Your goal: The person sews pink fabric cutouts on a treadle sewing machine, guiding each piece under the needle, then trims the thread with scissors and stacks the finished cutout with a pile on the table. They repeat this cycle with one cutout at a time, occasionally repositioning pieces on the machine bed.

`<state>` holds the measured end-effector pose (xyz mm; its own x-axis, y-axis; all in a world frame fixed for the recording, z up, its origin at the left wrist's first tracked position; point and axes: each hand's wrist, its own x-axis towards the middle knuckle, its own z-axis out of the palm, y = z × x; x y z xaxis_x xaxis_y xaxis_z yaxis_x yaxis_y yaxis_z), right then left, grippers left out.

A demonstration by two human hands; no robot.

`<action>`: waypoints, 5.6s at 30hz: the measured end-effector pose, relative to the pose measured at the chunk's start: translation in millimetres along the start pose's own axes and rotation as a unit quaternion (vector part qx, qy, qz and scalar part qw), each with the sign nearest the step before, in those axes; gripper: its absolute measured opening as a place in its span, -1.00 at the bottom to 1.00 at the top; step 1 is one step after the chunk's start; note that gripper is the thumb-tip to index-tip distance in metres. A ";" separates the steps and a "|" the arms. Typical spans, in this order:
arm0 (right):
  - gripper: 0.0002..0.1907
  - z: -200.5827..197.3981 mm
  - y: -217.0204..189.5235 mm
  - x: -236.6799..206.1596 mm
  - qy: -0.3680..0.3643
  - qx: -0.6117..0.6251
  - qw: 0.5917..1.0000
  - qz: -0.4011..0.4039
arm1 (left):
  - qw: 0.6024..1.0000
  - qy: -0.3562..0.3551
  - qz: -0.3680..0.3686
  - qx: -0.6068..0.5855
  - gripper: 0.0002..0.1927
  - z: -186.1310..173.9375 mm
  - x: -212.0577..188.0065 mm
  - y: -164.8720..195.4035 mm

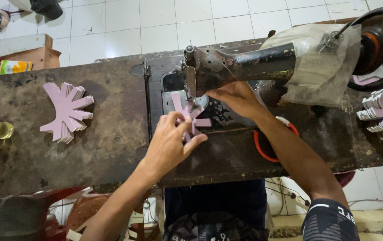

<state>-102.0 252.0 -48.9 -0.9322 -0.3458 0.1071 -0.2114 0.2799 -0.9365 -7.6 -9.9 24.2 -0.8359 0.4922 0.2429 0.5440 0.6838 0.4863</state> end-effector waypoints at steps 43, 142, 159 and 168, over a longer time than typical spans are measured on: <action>-0.72 -0.5 -9.8 -3.7 -0.007 0.051 0.998 0.021 | 0.988 0.108 0.040 0.104 -0.69 38.2 9.0 17.1; -0.54 3.2 -18.6 -3.3 -0.002 0.006 1.000 0.022 | 0.984 0.112 0.005 0.136 -0.66 33.2 5.3 3.9; -0.51 2.4 -23.3 -3.1 -0.007 0.013 0.999 0.031 | 0.995 0.087 0.004 0.050 -0.47 30.0 37.3 -47.6; -0.47 3.7 -23.5 -2.9 -0.012 -0.011 1.000 0.020 | 1.000 0.016 0.020 0.001 -0.49 22.9 46.2 -66.2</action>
<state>-93.3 243.1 -28.5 -0.9325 -0.3558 0.0618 -0.1816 0.3140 -0.9319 -80.5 -20.1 -16.0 -0.8153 0.5016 0.2892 0.5772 0.6653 0.4735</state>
